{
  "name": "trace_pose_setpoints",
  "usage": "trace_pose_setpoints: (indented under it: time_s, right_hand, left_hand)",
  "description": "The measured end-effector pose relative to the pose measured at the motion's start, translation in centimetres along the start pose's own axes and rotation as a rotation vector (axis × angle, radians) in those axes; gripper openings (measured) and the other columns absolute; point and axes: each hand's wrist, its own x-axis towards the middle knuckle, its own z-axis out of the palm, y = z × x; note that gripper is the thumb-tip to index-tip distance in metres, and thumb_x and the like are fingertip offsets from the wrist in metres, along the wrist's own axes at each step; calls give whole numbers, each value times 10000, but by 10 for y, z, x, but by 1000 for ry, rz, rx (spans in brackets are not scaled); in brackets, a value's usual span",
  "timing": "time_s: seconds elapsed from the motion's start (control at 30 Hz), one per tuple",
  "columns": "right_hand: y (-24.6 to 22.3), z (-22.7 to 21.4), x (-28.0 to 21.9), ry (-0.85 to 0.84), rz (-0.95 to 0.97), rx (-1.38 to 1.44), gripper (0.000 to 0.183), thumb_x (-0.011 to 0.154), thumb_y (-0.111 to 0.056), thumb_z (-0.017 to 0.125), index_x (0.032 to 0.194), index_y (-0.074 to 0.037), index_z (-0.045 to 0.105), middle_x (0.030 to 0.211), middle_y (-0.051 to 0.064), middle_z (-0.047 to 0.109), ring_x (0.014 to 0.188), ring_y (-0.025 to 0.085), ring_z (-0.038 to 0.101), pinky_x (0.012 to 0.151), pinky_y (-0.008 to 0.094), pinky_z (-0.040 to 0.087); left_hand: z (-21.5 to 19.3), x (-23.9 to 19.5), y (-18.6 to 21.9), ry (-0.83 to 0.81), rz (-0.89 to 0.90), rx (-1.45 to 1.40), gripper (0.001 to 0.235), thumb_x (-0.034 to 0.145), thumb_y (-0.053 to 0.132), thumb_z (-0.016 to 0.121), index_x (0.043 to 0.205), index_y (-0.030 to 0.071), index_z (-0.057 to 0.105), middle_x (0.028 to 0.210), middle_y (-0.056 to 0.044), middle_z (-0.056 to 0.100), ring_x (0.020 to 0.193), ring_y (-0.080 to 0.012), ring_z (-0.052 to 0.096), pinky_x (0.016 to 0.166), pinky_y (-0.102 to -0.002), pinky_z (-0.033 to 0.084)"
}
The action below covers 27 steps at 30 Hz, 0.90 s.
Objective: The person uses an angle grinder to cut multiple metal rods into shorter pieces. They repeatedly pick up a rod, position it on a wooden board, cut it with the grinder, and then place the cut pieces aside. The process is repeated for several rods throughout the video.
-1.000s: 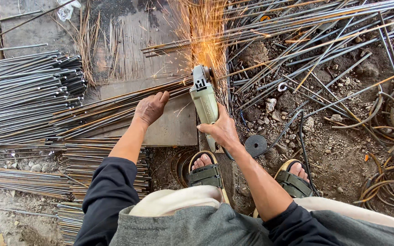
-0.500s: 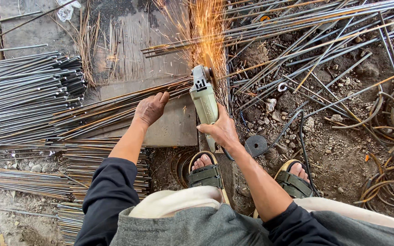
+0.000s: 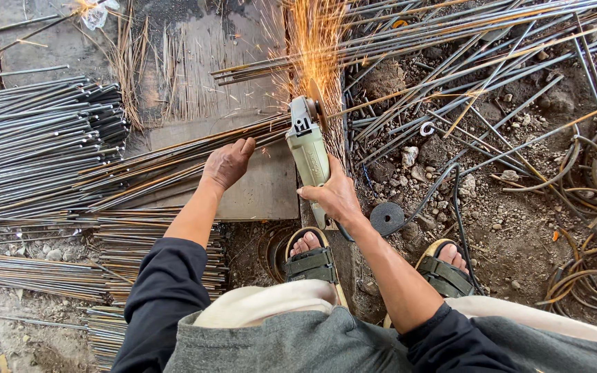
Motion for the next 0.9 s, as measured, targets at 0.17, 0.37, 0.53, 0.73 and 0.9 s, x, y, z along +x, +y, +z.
trace_pose_setpoints:
  time_s: [0.17, 0.37, 0.53, 0.73, 0.9]
  right_hand:
    - [3, 1, 2, 4, 3, -1, 972, 519, -338, 784, 1394, -188, 387, 1040, 252, 610, 1055, 408, 589, 893, 467, 434]
    - [0, 0, -1, 6, -3, 14, 958, 526, -326, 772, 1391, -174, 389, 1057, 271, 604, 1067, 424, 580, 897, 475, 429]
    - [0, 1, -1, 4, 2, -3, 974, 514, -334, 776, 1394, -179, 388, 1052, 256, 606, 1061, 406, 588, 902, 466, 432]
    - [-4, 0, -3, 2, -6, -5, 970, 526, -317, 773, 1398, -160, 380, 1055, 257, 603, 1059, 405, 588, 902, 470, 431]
    - [-6, -1, -4, 1, -2, -9, 962, 531, -307, 766, 1397, -150, 379, 1063, 257, 601, 1064, 406, 585, 903, 474, 433]
  left_hand:
    - [1, -1, 1, -4, -17, -4, 128, 853, 97, 452, 968, 147, 429, 667, -42, 435, 474, -259, 563, 411, -360, 491]
    - [1, -1, 2, -13, -15, -41, 163, 847, 70, 432, 993, 142, 444, 680, -51, 448, 500, -273, 571, 434, -370, 501]
    - [16, -9, 0, -41, -29, -96, 189, 830, 54, 433, 999, 138, 449, 681, -72, 469, 500, -305, 575, 435, -407, 508]
    - [9, -3, 0, -58, -26, -84, 208, 813, 46, 444, 1000, 137, 443, 685, -68, 468, 510, -295, 580, 445, -395, 503]
    - [11, -4, 5, -71, -42, -99, 210, 822, 50, 443, 1012, 140, 448, 686, -65, 470, 510, -294, 583, 436, -395, 501]
